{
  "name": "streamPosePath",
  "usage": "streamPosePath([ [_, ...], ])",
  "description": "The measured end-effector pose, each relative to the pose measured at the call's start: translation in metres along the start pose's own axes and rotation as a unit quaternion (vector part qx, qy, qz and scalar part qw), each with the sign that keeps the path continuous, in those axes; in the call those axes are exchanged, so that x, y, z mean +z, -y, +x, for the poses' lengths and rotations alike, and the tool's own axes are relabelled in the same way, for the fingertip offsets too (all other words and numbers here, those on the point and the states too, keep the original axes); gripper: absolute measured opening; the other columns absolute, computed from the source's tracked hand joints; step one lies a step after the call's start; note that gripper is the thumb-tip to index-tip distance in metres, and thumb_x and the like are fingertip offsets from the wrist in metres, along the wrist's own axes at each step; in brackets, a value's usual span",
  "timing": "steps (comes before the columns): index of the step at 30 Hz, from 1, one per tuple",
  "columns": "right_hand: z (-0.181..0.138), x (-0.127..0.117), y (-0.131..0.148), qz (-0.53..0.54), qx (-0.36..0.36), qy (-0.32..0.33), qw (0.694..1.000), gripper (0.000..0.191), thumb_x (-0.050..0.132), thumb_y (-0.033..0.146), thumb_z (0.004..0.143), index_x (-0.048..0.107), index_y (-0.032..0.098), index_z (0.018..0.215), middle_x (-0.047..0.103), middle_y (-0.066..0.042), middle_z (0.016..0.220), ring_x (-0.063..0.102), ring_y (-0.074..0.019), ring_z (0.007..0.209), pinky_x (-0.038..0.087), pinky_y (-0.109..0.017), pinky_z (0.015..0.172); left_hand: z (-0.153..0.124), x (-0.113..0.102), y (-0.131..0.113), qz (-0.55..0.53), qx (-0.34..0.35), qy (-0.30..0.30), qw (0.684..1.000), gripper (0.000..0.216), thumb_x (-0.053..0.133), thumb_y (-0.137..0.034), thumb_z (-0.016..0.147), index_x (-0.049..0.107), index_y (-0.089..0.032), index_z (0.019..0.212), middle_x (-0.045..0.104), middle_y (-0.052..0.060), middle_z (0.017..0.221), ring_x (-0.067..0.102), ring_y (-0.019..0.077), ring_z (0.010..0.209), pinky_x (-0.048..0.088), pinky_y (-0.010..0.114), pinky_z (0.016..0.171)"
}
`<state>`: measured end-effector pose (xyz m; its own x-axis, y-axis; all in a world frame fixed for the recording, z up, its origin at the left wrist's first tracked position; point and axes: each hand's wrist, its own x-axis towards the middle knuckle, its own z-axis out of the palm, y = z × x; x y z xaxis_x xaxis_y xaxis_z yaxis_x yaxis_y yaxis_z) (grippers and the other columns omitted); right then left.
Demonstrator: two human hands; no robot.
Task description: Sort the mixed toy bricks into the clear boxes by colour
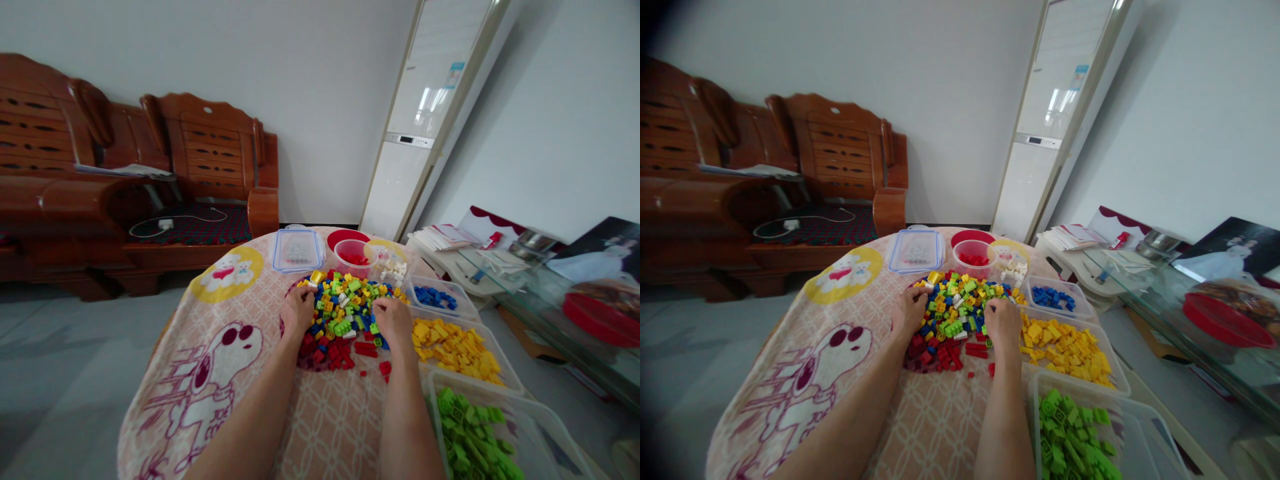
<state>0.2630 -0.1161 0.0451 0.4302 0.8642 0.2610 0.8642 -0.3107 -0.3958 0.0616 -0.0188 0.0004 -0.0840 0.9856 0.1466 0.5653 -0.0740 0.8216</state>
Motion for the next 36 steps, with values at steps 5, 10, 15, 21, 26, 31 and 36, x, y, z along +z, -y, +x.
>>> streamPosePath([
  [5, 0.006, 0.0, -0.013, 0.135, 0.034, -0.062, 0.988, 0.032, 0.05, 0.028, 0.079, 0.08, 0.02, 0.089, 0.077, -0.007, 0.088, 0.068, -0.0203, 0.084, 0.048, -0.027, 0.078, 0.0, 0.001, 0.002, -0.006, 0.019, -0.006, 1.0, 0.03, 0.051, -0.019, 0.085, 0.077, -0.022, 0.1, 0.075, 0.005, 0.108, 0.068, 0.0211, 0.099, 0.05, 0.03, 0.09],
  [10, 0.009, 0.007, -0.019, 0.276, 0.09, -0.054, 0.956, 0.042, 0.05, 0.035, 0.075, 0.079, 0.017, 0.1, 0.076, -0.007, 0.083, 0.068, -0.0201, 0.069, 0.052, -0.029, 0.066, 0.0, 0.001, 0.002, -0.001, 0.01, -0.006, 1.0, 0.029, 0.053, -0.02, 0.085, 0.077, -0.024, 0.1, 0.075, 0.004, 0.106, 0.068, 0.0213, 0.098, 0.051, 0.031, 0.089],
  [15, 0.009, 0.015, -0.018, 0.377, 0.127, -0.06, 0.915, 0.045, 0.054, 0.041, 0.071, 0.078, 0.014, 0.098, 0.07, -0.005, 0.066, 0.062, -0.0191, 0.054, 0.049, -0.028, 0.048, 0.0, 0.001, 0.002, 0.003, 0.008, -0.006, 1.0, 0.03, 0.053, -0.02, 0.085, 0.077, -0.025, 0.1, 0.075, 0.003, 0.106, 0.068, 0.0208, 0.098, 0.051, 0.03, 0.087],
  [21, 0.009, 0.019, -0.016, 0.403, 0.112, -0.06, 0.906, 0.052, 0.055, 0.04, 0.07, 0.076, 0.01, 0.107, 0.072, -0.007, 0.071, 0.064, -0.0197, 0.057, 0.054, -0.03, 0.054, 0.002, 0.004, 0.006, -0.007, 0.01, -0.008, 1.0, 0.03, 0.053, -0.02, 0.084, 0.078, -0.025, 0.1, 0.075, 0.004, 0.103, 0.068, 0.0213, 0.096, 0.051, 0.031, 0.088],
  [26, 0.007, 0.019, -0.013, 0.302, 0.042, -0.057, 0.951, 0.045, 0.047, 0.034, 0.076, 0.077, 0.014, 0.104, 0.076, -0.01, 0.085, 0.07, -0.0216, 0.075, 0.056, -0.032, 0.073, 0.002, 0.004, 0.005, 0.002, 0.008, -0.008, 1.0, 0.03, 0.053, -0.021, 0.084, 0.078, -0.025, 0.1, 0.075, 0.004, 0.104, 0.068, 0.0225, 0.096, 0.051, 0.032, 0.086],
  [31, 0.006, 0.015, -0.01, 0.204, -0.023, -0.066, 0.976, 0.034, 0.047, 0.024, 0.075, 0.078, 0.018, 0.087, 0.076, -0.009, 0.088, 0.069, -0.0218, 0.086, 0.052, -0.032, 0.084, 0.001, 0.003, 0.003, 0.003, 0.006, -0.005, 1.0, 0.029, 0.053, -0.021, 0.085, 0.077, -0.025, 0.1, 0.075, 0.003, 0.107, 0.068, 0.0221, 0.099, 0.05, 0.032, 0.089],
  [36, 0.005, 0.011, -0.012, 0.195, -0.051, -0.043, 0.979, 0.03, 0.049, 0.024, 0.075, 0.077, 0.019, 0.086, 0.076, -0.009, 0.09, 0.069, -0.0206, 0.086, 0.05, -0.031, 0.084, 0.001, 0.003, 0.004, -0.005, 0.019, -0.004, 1.0, 0.029, 0.052, -0.02, 0.085, 0.077, -0.024, 0.1, 0.075, 0.003, 0.107, 0.068, 0.0206, 0.099, 0.05, 0.03, 0.088],
])
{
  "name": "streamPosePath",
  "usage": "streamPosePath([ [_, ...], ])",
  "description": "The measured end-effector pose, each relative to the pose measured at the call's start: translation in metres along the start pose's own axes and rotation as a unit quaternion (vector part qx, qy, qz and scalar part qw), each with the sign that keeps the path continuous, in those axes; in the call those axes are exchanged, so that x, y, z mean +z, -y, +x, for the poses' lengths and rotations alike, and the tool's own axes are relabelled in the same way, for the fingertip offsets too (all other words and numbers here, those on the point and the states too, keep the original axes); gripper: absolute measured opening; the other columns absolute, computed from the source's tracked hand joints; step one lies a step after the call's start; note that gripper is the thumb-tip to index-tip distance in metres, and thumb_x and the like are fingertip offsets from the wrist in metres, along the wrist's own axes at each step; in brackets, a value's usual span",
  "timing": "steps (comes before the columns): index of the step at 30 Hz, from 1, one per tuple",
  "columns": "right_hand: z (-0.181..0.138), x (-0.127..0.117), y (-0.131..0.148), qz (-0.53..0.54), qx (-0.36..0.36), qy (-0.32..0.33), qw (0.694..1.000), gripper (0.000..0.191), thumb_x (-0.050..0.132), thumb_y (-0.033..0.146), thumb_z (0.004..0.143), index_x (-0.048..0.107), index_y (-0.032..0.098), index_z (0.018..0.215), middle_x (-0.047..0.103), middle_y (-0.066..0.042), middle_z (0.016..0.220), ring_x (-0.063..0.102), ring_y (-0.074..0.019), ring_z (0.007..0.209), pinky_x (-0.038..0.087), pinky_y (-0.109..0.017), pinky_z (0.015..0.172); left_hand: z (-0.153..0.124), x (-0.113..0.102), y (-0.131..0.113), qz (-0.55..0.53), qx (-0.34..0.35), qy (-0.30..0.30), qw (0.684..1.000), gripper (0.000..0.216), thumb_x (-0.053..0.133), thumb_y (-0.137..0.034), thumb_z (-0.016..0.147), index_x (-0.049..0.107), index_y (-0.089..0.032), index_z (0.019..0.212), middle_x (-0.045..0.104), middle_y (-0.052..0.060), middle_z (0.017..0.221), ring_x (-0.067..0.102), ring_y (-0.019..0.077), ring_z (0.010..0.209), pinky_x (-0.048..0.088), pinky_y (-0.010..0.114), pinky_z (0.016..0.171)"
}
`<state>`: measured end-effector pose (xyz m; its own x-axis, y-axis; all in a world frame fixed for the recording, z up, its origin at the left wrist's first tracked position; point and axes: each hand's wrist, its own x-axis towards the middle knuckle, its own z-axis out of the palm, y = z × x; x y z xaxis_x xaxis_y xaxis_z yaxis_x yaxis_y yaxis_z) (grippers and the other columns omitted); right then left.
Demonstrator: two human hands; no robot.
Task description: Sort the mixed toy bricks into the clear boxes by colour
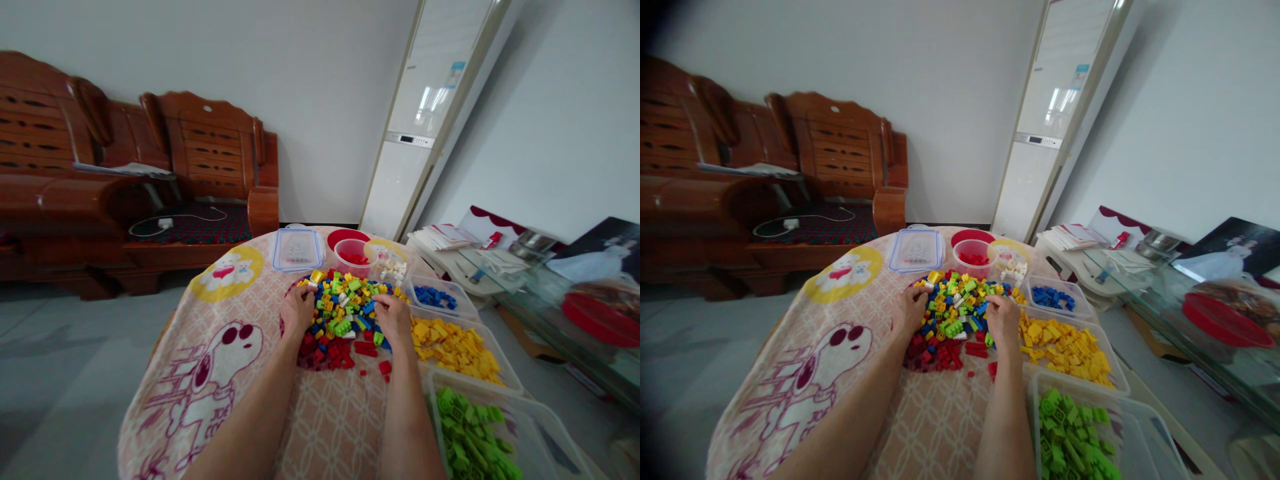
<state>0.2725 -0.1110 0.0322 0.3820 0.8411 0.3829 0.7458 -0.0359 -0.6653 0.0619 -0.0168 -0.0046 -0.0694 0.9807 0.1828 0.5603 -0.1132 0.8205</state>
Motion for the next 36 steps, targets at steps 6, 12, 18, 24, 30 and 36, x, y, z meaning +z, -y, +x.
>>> streamPosePath([
  [6, 0.0, -0.001, -0.002, 0.05, 0.037, 0.007, 0.998, 0.022, 0.059, 0.033, 0.067, 0.074, 0.019, 0.076, 0.073, -0.005, 0.072, 0.067, -0.0203, 0.07, 0.052, -0.031, 0.07, 0.0, 0.001, 0.001, -0.007, 0.001, -0.005, 1.0, 0.029, 0.052, -0.02, 0.084, 0.077, -0.024, 0.099, 0.075, 0.003, 0.106, 0.068, 0.0199, 0.098, 0.05, 0.029, 0.089],
  [12, 0.003, 0.003, -0.004, 0.198, 0.165, -0.103, 0.961, 0.037, 0.063, 0.041, 0.063, 0.075, 0.015, 0.088, 0.072, -0.005, 0.07, 0.066, -0.0214, 0.061, 0.053, -0.031, 0.053, -0.001, -0.002, -0.003, 0.005, -0.009, -0.001, 1.0, 0.03, 0.052, -0.021, 0.085, 0.077, -0.025, 0.1, 0.075, 0.003, 0.105, 0.068, 0.021, 0.096, 0.05, 0.03, 0.086],
  [18, 0.005, 0.0, -0.011, 0.271, 0.211, -0.369, 0.864, 0.047, 0.061, 0.037, 0.072, 0.067, 0.01, 0.111, 0.073, -0.01, 0.088, 0.071, -0.0249, 0.077, 0.061, -0.037, 0.068, -0.001, -0.002, -0.003, 0.003, -0.004, -0.001, 1.0, 0.03, 0.052, -0.02, 0.084, 0.077, -0.024, 0.1, 0.075, 0.003, 0.104, 0.068, 0.0207, 0.094, 0.051, 0.03, 0.083],
  [24, 0.007, -0.001, -0.03, 0.154, 0.195, -0.372, 0.894, 0.061, 0.05, 0.03, 0.078, 0.052, 0.009, 0.136, 0.066, -0.017, 0.125, 0.065, -0.0263, 0.115, 0.058, -0.034, 0.088, -0.001, -0.001, -0.001, -0.003, -0.003, -0.007, 1.0, 0.03, 0.052, -0.02, 0.084, 0.077, -0.025, 0.099, 0.075, 0.003, 0.104, 0.067, 0.0203, 0.096, 0.051, 0.031, 0.087],
  [30, 0.006, -0.004, -0.018, 0.171, 0.184, -0.267, 0.93, 0.049, 0.054, 0.036, 0.073, 0.07, 0.009, 0.111, 0.075, -0.013, 0.096, 0.072, -0.0248, 0.087, 0.059, -0.032, 0.076, 0.0, 0.0, 0.0, 0.01, -0.005, -0.003, 1.0, 0.03, 0.052, -0.021, 0.085, 0.077, -0.024, 0.101, 0.075, 0.004, 0.102, 0.068, 0.0207, 0.093, 0.051, 0.031, 0.085],
  [36, -0.002, -0.011, 0.011, 0.076, 0.124, 0.087, 0.985, 0.02, 0.06, 0.031, 0.072, 0.074, 0.018, 0.078, 0.069, -0.002, 0.063, 0.062, -0.0165, 0.051, 0.047, -0.026, 0.05, 0.001, 0.002, 0.003, -0.008, -0.003, -0.006, 1.0, 0.029, 0.052, -0.021, 0.084, 0.077, -0.024, 0.099, 0.075, 0.003, 0.107, 0.067, 0.0202, 0.1, 0.05, 0.03, 0.091],
])
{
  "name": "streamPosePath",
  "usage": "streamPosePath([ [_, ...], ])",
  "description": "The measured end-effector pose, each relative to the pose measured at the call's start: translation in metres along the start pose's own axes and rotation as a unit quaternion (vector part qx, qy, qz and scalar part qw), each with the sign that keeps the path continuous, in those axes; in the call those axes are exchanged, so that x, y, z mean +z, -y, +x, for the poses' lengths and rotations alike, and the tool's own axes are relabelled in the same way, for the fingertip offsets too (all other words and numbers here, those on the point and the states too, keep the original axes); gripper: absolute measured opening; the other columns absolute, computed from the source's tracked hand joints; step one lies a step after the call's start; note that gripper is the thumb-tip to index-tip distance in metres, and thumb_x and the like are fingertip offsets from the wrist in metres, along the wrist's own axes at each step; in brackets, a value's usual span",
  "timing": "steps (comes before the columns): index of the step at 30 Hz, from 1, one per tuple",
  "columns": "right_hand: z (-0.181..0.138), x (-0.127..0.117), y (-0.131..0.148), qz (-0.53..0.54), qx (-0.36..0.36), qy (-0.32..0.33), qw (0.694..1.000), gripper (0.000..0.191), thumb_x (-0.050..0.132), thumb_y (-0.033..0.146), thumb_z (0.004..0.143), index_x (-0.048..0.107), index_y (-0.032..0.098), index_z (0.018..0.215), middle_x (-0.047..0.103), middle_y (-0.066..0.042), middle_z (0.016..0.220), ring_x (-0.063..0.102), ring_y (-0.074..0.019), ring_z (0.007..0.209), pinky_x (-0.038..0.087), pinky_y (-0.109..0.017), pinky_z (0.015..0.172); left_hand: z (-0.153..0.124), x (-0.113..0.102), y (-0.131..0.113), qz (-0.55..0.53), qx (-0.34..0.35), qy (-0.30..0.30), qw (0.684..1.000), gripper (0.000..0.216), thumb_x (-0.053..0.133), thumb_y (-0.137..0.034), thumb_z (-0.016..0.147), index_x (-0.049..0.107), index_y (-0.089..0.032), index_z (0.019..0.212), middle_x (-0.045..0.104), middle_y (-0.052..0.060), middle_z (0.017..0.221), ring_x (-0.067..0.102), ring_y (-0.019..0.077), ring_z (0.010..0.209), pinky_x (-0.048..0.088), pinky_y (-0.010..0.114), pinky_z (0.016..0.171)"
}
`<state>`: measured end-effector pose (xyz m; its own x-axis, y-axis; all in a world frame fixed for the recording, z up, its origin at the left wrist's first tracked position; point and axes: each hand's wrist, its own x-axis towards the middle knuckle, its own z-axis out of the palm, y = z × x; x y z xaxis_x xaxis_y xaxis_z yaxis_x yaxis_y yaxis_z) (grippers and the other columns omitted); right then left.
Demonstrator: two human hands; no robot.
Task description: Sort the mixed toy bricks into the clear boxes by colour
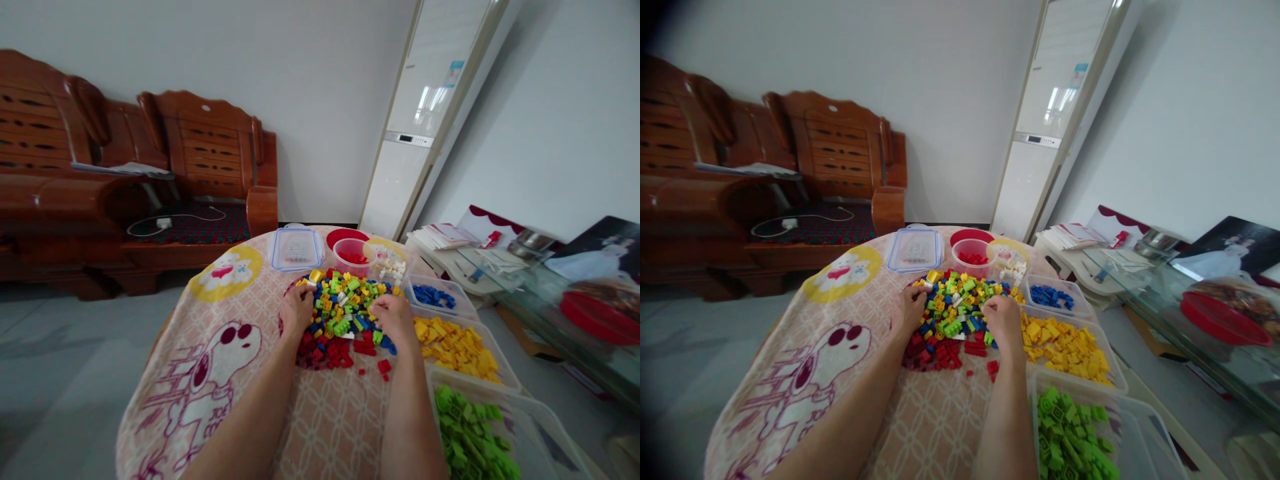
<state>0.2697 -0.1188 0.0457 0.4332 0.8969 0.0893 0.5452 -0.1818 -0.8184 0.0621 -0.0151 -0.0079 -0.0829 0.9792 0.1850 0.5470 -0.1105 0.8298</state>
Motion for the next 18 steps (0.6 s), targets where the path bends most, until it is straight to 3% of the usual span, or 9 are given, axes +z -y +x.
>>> streamPosePath([
  [3, -0.0066, 0.0026, 0.0072, -0.119, -0.033, 0.06, 0.991, 0.005, 0.068, 0.022, 0.066, 0.072, 0.02, 0.069, 0.07, -0.002, 0.065, 0.064, -0.0159, 0.06, 0.045, -0.025, 0.058, 0.0001, 0.0001, 0.0004, -0.001, 0.002, -0.001, 1.0, 0.029, 0.051, -0.021, 0.084, 0.077, -0.025, 0.098, 0.075, 0.003, 0.108, 0.067, 0.0203, 0.101, 0.05, 0.03, 0.092],
  [7, -0.0088, 0.0063, 0.007, -0.21, -0.069, 0.056, 0.974, 0.017, 0.071, 0.011, 0.06, 0.074, 0.021, 0.073, 0.072, -0.002, 0.072, 0.065, -0.0162, 0.07, 0.043, -0.024, 0.063, 0.0002, -0.0001, 0.0007, 0.003, -0.001, -0.001, 1.0, 0.029, 0.052, -0.022, 0.084, 0.077, -0.025, 0.099, 0.075, 0.003, 0.108, 0.067, 0.021, 0.101, 0.05, 0.031, 0.091],
  [12, -0.0072, 0.0058, 0.0044, -0.201, -0.079, 0.046, 0.975, 0.022, 0.063, 0.005, 0.063, 0.074, 0.023, 0.067, 0.07, 0.0, 0.065, 0.065, -0.0159, 0.068, 0.043, -0.024, 0.064, 0.0001, -0.0003, 0.0004, 0.007, -0.004, 0.002, 1.0, 0.029, 0.052, -0.022, 0.084, 0.077, -0.026, 0.099, 0.075, 0.003, 0.105, 0.068, 0.0204, 0.095, 0.051, 0.03, 0.086],
  [18, -0.0092, 0.0026, 0.0083, -0.203, -0.059, 0.099, 0.972, 0.011, 0.072, 0.014, 0.065, 0.075, 0.023, 0.069, 0.07, 0.001, 0.065, 0.065, -0.0156, 0.066, 0.042, -0.024, 0.062, -0.0011, -0.0023, -0.0023, 0.011, -0.01, 0.005, 1.0, 0.029, 0.052, -0.022, 0.084, 0.077, -0.025, 0.1, 0.075, 0.003, 0.103, 0.068, 0.0203, 0.094, 0.05, 0.03, 0.085],
])
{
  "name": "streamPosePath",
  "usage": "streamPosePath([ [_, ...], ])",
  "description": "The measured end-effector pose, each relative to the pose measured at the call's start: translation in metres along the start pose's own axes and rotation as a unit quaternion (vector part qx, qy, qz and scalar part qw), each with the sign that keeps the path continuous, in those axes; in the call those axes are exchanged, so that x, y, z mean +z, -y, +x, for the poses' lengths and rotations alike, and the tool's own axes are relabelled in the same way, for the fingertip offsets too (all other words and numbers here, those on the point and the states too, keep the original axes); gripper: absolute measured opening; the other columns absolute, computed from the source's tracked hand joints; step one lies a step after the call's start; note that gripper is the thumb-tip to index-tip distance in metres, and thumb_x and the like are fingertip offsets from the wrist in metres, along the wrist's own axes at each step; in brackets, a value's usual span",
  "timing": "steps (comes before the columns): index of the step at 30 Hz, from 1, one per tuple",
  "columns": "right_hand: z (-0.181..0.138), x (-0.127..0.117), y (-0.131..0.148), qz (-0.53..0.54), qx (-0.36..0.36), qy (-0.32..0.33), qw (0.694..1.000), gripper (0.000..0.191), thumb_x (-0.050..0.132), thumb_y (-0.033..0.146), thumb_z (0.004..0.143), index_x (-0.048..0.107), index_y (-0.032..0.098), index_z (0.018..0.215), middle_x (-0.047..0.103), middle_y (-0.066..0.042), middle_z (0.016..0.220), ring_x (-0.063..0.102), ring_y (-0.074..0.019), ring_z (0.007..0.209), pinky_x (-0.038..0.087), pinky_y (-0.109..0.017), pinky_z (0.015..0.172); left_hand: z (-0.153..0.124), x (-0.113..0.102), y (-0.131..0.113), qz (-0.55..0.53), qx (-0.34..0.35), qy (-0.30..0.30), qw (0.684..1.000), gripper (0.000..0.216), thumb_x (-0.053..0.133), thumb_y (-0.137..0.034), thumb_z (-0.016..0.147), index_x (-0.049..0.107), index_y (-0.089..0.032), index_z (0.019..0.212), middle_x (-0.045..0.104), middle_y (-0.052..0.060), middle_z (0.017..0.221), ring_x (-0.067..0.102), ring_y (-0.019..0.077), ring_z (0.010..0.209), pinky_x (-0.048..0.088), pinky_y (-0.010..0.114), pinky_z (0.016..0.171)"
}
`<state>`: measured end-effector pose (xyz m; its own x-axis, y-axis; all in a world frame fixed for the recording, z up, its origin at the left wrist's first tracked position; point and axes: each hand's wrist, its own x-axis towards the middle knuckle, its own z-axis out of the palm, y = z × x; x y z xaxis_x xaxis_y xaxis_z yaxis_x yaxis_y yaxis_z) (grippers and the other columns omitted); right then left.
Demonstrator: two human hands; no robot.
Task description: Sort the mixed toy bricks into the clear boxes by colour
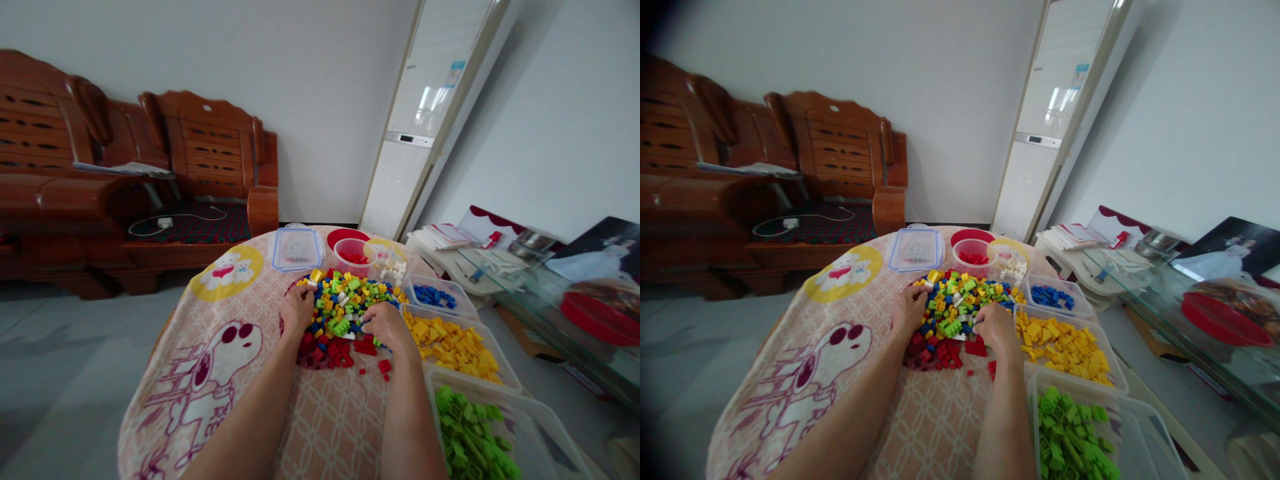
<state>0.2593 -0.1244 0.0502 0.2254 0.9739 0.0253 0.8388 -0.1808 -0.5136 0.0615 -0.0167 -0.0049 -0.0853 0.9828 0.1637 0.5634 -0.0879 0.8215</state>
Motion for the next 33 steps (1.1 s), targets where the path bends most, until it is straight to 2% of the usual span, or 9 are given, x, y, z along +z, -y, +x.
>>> streamPosePath([
  [3, -0.002, -0.001, 0.003, -0.01, -0.008, 0.016, 1.0, 0.011, 0.074, 0.015, 0.064, 0.075, 0.023, 0.071, 0.071, 0.001, 0.068, 0.064, -0.0151, 0.067, 0.041, -0.024, 0.064, 0.0, -0.001, -0.001, 0.002, 0.004, 0.004, 1.0, 0.03, 0.052, -0.021, 0.085, 0.077, -0.025, 0.1, 0.075, 0.003, 0.102, 0.067, 0.0197, 0.093, 0.05, 0.029, 0.083],
  [6, -0.003, 0.001, 0.005, -0.043, -0.005, 0.022, 0.999, 0.009, 0.076, 0.015, 0.061, 0.073, 0.024, 0.065, 0.071, 0.001, 0.068, 0.065, -0.0159, 0.068, 0.04, -0.024, 0.063, 0.0, -0.001, -0.001, 0.001, 0.004, 0.005, 1.0, 0.03, 0.052, -0.021, 0.084, 0.077, -0.025, 0.099, 0.075, 0.003, 0.101, 0.068, 0.0193, 0.093, 0.051, 0.028, 0.083],
  [11, -0.002, 0.007, 0.006, -0.083, -0.03, -0.005, 0.996, 0.02, 0.068, 0.004, 0.058, 0.071, 0.024, 0.059, 0.073, -0.002, 0.071, 0.067, -0.0185, 0.075, 0.04, -0.025, 0.064, 0.0, -0.001, 0.0, -0.004, 0.002, 0.006, 1.0, 0.03, 0.051, -0.021, 0.084, 0.077, -0.025, 0.1, 0.075, 0.002, 0.102, 0.068, 0.0197, 0.094, 0.051, 0.029, 0.085],
  [15, 0.001, 0.005, 0.002, -0.016, -0.033, -0.001, 0.999, 0.016, 0.063, 0.008, 0.062, 0.071, 0.022, 0.061, 0.071, -0.001, 0.066, 0.067, -0.0177, 0.069, 0.043, -0.025, 0.062, 0.001, 0.0, 0.001, -0.008, 0.002, 0.007, 1.0, 0.029, 0.052, -0.022, 0.084, 0.077, -0.025, 0.1, 0.075, 0.003, 0.102, 0.068, 0.0197, 0.095, 0.051, 0.028, 0.086],
  [19, 0.006, 0.001, -0.004, 0.135, 0.028, -0.075, 0.988, 0.016, 0.059, 0.021, 0.069, 0.073, 0.019, 0.077, 0.069, -0.001, 0.065, 0.064, -0.0161, 0.056, 0.047, -0.025, 0.054, 0.001, 0.0, 0.0, -0.005, -0.001, 0.004, 1.0, 0.029, 0.052, -0.021, 0.084, 0.077, -0.025, 0.1, 0.075, 0.003, 0.102, 0.068, 0.02, 0.095, 0.051, 0.029, 0.085],
  [22, 0.012, 0.001, -0.011, 0.262, 0.077, -0.175, 0.946, 0.033, 0.057, 0.03, 0.072, 0.072, 0.016, 0.098, 0.068, -0.002, 0.066, 0.064, -0.0177, 0.052, 0.049, -0.026, 0.047, 0.0, -0.001, -0.001, -0.005, 0.0, 0.002, 1.0, 0.03, 0.052, -0.021, 0.084, 0.077, -0.025, 0.1, 0.075, 0.003, 0.102, 0.068, 0.0202, 0.094, 0.051, 0.03, 0.085],
  [25, 0.018, 0.006, -0.02, 0.357, 0.103, -0.281, 0.885, 0.046, 0.059, 0.035, 0.071, 0.068, 0.011, 0.109, 0.065, -0.001, 0.062, 0.066, -0.0209, 0.054, 0.054, -0.029, 0.049, -0.001, -0.001, -0.002, -0.003, 0.003, 0.001, 1.0, 0.03, 0.052, -0.021, 0.084, 0.077, -0.025, 0.1, 0.075, 0.003, 0.102, 0.068, 0.0201, 0.094, 0.05, 0.029, 0.084],
  [30, 0.028, 0.014, -0.035, 0.475, 0.119, -0.415, 0.767, 0.057, 0.064, 0.037, 0.069, 0.062, 0.007, 0.118, 0.065, -0.001, 0.067, 0.072, -0.023, 0.069, 0.062, -0.036, 0.067, 0.0, -0.001, 0.0, 0.001, 0.004, 0.003, 1.0, 0.03, 0.052, -0.022, 0.085, 0.077, -0.024, 0.101, 0.075, 0.003, 0.104, 0.068, 0.0204, 0.096, 0.05, 0.029, 0.084],
  [33, 0.031, 0.015, -0.043, 0.509, 0.119, -0.483, 0.702, 0.06, 0.066, 0.033, 0.067, 0.058, 0.009, 0.122, 0.07, -0.007, 0.09, 0.072, -0.0239, 0.089, 0.061, -0.038, 0.079, 0.001, 0.001, 0.002, 0.003, 0.011, -0.002, 1.0, 0.029, 0.052, -0.021, 0.085, 0.077, -0.024, 0.1, 0.075, 0.003, 0.105, 0.068, 0.0201, 0.098, 0.05, 0.029, 0.087],
])
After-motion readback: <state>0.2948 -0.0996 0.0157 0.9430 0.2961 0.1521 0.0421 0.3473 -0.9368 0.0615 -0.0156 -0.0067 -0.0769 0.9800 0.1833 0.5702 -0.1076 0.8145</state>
